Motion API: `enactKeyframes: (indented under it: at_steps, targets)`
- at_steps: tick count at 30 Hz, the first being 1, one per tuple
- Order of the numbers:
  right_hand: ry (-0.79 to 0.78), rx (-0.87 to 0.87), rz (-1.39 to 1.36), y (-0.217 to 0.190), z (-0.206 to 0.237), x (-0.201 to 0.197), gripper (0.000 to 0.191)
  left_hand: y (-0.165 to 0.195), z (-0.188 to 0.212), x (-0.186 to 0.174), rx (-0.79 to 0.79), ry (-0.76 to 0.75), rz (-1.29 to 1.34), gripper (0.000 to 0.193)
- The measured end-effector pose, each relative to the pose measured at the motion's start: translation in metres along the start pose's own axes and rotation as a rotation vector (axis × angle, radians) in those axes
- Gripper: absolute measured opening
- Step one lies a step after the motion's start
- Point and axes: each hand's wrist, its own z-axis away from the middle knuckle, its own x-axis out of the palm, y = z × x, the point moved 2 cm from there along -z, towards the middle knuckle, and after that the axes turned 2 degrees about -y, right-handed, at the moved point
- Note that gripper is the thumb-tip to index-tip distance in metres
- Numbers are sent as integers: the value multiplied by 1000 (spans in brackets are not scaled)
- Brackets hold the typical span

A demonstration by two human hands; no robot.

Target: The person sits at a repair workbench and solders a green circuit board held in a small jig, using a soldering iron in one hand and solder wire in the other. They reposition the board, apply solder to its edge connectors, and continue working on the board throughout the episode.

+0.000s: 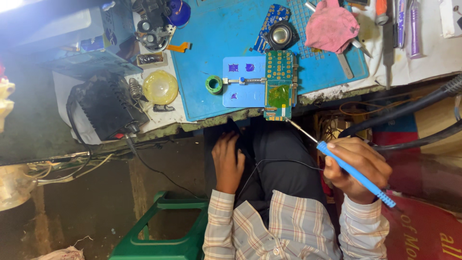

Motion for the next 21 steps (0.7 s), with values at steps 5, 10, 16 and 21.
enactKeyframes:
  at_steps: [5,10,16,21]
  targets:
    - [-14,28,-25,-1,-2,-1,14,-11,5,2,-45,32,70,46]
    - [-84,28,-45,0,-11,-6,16,-11,3,4,-49,4,51,50]
    - [-354,23,-112,2,-47,-30,22,-10,1,3,-64,-16,39,55]
    - [-536,58,-128,-1,-71,-41,26,-8,0,2,-55,-24,17,54]
